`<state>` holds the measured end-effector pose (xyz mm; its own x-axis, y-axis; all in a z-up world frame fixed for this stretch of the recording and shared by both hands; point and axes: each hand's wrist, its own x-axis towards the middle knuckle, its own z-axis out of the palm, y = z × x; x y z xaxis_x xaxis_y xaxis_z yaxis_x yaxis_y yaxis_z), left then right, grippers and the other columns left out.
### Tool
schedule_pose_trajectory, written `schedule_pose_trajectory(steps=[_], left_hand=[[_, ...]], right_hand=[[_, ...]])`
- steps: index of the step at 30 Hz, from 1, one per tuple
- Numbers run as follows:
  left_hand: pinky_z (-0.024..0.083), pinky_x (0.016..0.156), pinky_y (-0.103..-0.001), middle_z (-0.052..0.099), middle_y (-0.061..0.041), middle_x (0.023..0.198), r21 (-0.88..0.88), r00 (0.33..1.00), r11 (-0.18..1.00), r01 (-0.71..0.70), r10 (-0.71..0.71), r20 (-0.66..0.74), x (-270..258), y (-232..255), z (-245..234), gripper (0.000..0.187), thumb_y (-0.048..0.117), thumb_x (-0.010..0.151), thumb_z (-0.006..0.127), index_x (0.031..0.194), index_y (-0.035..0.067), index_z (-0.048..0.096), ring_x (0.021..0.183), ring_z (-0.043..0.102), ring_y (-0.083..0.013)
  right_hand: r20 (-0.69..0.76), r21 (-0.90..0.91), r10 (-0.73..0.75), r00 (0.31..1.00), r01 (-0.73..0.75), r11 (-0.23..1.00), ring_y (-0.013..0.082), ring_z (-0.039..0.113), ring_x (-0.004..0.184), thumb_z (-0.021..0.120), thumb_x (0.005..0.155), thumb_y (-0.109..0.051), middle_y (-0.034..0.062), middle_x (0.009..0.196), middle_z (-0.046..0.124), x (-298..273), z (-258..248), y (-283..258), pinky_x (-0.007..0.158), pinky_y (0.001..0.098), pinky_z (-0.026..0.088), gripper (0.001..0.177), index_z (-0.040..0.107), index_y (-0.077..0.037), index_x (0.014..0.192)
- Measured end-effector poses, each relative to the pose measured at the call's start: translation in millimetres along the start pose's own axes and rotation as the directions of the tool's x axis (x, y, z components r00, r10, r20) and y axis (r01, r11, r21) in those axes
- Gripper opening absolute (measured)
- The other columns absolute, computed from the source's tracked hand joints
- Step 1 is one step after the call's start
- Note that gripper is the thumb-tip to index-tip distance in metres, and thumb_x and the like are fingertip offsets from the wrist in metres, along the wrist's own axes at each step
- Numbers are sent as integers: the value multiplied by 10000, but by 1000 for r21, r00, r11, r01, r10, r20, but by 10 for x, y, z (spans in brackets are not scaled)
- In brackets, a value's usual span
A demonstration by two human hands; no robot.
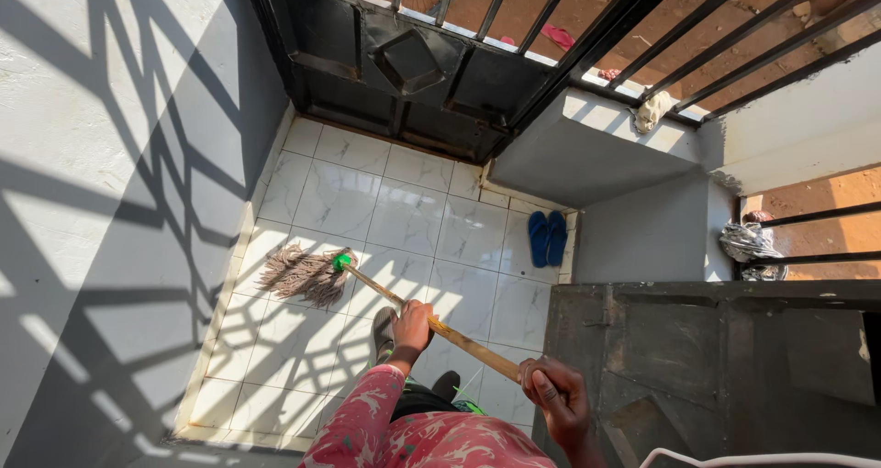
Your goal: The person cleans a tiled entryway by pushing and pulling a mop across the surface, moving the mop around the door frame and threshold.
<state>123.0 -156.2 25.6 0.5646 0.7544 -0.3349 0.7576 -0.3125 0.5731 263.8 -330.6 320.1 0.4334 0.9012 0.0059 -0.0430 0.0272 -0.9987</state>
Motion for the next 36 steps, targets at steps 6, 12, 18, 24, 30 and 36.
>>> schedule_pose_trajectory(steps=[6, 12, 18, 24, 30, 36], left_hand=[[339, 1121, -637, 610, -28, 1178, -13, 989, 996, -93, 94, 114, -189, 788, 866, 228, 390, 895, 679, 976, 178, 707, 1286, 515, -270], [284, 1138, -718, 640, 16, 1171, -79, 956, 968, -236, 246, 162, -665, 1581, 1673, 241, 411, 906, 712, 1001, 191, 690, 1340, 499, -243], [315, 1106, -694, 601, -18, 1293, -110, 879, 958, -266, 288, 379, -1002, 2077, 2015, 253, 416, 884, 734, 1018, 205, 693, 1347, 465, -295], [341, 1129, -638, 628, -106, 1232, -87, 836, 933, -349, 352, 421, -1251, 2293, 1999, 264, 359, 867, 753, 1097, 230, 736, 1318, 514, -329], [334, 1145, -629, 687, -56, 1181, -7, 806, 890, -456, 416, 422, -1316, 2205, 1983, 281, 379, 852, 730, 1101, 249, 748, 1254, 565, -311], [331, 1141, -632, 690, -42, 1164, 63, 818, 895, -442, 373, 439, -1328, 1737, 1732, 285, 392, 870, 707, 1120, 263, 747, 1204, 585, -300]], right_hand=[[-54, -218, -54, 997, 41, 975, 132, 370, 512, 587, 1013, -150, 43, 543, 451, -845, -421, -268, 665, 332, 454, 330, 602, 18, 730], [-96, -445, -36, 995, -10, 895, 161, 539, 555, 619, 953, -87, 75, 652, 564, -1452, -746, -506, 540, 323, 425, 210, 603, 41, 787], [-248, -507, 93, 964, -211, 835, 110, 440, 458, 607, 955, -108, 50, 559, 508, -1769, -972, -541, 458, 308, 309, 227, 654, 31, 781], [-424, -160, 8, 905, -84, 983, 89, 390, 502, 528, 1046, -131, 2, 578, 473, -2019, -1530, -581, 483, 284, 324, 276, 647, 22, 850], [-530, 15, -53, 847, 72, 997, 96, 322, 510, 504, 1113, -164, -17, 502, 339, -2178, -1898, -478, 586, 336, 370, 306, 612, 8, 883], [-599, 34, -40, 800, 75, 997, 136, 355, 558, 515, 1107, -202, -4, 594, 332, -2161, -1638, -314, 747, 413, 459, 293, 585, -21, 886]])
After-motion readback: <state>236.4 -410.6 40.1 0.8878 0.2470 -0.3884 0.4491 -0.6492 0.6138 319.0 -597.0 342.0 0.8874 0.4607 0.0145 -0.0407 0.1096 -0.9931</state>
